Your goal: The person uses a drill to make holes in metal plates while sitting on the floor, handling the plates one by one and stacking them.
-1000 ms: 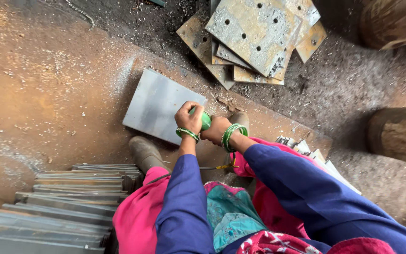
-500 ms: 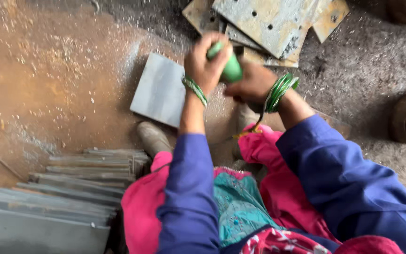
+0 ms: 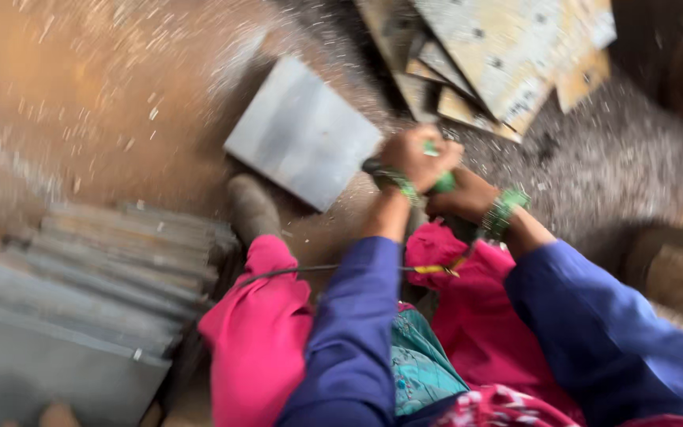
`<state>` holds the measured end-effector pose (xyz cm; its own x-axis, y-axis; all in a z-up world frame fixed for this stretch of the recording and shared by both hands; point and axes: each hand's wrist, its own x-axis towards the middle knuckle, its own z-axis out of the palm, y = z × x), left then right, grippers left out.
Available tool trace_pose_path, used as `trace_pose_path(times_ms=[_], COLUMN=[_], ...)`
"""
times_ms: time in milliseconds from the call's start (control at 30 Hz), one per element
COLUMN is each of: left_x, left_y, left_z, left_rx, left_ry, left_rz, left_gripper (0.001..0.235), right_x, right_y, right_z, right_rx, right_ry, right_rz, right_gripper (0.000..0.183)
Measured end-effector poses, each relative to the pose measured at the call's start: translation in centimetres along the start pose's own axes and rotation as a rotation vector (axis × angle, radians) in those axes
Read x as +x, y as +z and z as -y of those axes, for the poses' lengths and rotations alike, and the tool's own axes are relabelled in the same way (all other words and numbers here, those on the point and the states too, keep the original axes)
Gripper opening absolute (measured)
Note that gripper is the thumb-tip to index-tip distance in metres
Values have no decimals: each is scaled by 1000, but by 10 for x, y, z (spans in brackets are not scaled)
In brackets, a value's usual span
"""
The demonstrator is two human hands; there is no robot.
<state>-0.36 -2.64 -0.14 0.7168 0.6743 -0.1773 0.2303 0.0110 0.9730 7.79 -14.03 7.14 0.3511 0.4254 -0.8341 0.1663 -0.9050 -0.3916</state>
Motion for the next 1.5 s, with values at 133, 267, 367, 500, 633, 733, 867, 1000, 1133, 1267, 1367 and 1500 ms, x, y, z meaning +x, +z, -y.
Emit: trace_pose_path(times_ms=[133, 267, 367, 500, 633, 733, 867, 1000, 1133, 1267, 1367, 1500], left_x=[1, 1, 4, 4, 6, 6, 8, 10, 11, 12, 12, 13], left_y=[14, 23, 30, 33, 29, 24, 17, 14, 13, 11, 10, 11], left_z=[-8, -6, 1, 8, 5, 4, 4, 2, 1, 2, 3, 4], left_rx=[156, 220, 204, 196, 186, 188, 227, 203, 213, 222, 230, 231], left_ry=[-76, -26, -1, -17, -36, -48, -70, -69, -52, -68, -81, -76], left_rz=[179, 280, 257, 267, 292, 299, 310, 342, 315, 334, 352, 345], left_gripper=[34, 32, 33, 34, 34, 35, 33, 30, 29, 28, 29, 27], right_x=[3, 0, 6, 7, 10, 9, 13, 15, 16, 16, 17, 20], right_y=[8, 25, 30, 30, 28, 29, 32, 31, 30, 32, 33, 30], right_z=[-40, -63, -69, -77, -75, -73, -70, -70, -66, -60, -60, -66], right_rx=[274, 437, 503, 523, 535, 540, 559, 573, 604, 585, 581, 569], right_ry=[6, 23, -8, 36, 40, 26, 25, 28, 22, 37, 53, 27], right_rz=[26, -107, -138, -115, -102, -91, -78, -81, -58, -73, -79, -65], right_gripper=[35, 32, 31, 27, 27, 27, 27, 28, 29, 31, 31, 30])
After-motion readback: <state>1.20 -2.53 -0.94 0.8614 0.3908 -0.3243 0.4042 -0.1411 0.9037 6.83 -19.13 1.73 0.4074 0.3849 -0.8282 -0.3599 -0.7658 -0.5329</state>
